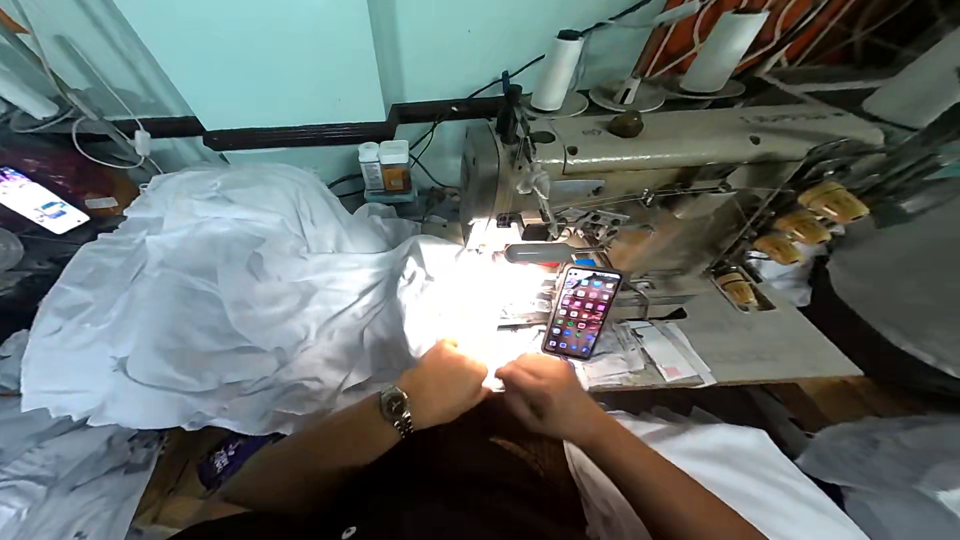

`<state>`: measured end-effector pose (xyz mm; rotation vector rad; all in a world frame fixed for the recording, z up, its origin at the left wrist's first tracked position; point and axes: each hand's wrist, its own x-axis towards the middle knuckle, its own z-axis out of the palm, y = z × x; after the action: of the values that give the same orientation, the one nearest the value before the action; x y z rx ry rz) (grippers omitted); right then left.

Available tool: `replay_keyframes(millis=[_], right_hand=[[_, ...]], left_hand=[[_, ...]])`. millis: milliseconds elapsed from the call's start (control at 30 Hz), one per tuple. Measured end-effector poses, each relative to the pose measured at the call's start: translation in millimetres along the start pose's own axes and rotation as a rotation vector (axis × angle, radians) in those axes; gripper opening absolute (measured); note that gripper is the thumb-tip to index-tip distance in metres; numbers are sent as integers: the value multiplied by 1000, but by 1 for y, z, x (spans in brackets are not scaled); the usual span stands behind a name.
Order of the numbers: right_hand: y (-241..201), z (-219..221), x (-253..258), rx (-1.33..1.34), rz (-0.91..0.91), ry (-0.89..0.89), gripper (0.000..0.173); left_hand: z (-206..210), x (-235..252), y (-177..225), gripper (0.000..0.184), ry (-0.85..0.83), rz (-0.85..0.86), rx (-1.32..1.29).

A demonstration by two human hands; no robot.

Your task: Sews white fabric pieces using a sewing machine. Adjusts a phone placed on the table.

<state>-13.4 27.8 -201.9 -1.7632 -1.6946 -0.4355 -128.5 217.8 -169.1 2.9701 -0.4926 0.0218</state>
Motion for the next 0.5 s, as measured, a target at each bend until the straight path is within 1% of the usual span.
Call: replay_keyframes(millis=[33, 67, 100, 167, 267, 367, 433, 467, 500], right_hand=[[8, -9, 7, -42, 43, 69, 22], [15, -17, 18, -84, 91, 101, 22], [22, -21, 30, -121, 140, 100, 24], [37, -15, 48, -149, 198, 71, 26], [44, -2, 58, -144, 159, 63, 19], [20, -6, 44, -85, 108, 28, 21], [2, -8, 26, -32, 83, 0, 19], [-4, -9, 18, -6, 84, -7, 19], [-9, -10, 12, 9, 90, -8, 21]], left_hand=[[-7, -3, 10, 37, -17, 35, -83], [-13, -5, 18, 33, 25, 92, -139], [-20, -7, 26, 32, 82, 142, -189], [-37, -10, 35, 32, 168, 192, -258], [-55, -15, 35, 36, 236, 214, -317], [-55, -21, 25, 37, 340, 221, -421], [-54, -19, 17, 41, 378, 142, -420], [-52, -16, 10, 43, 375, 48, -346], [-47, -11, 1, 48, 365, -83, -233]])
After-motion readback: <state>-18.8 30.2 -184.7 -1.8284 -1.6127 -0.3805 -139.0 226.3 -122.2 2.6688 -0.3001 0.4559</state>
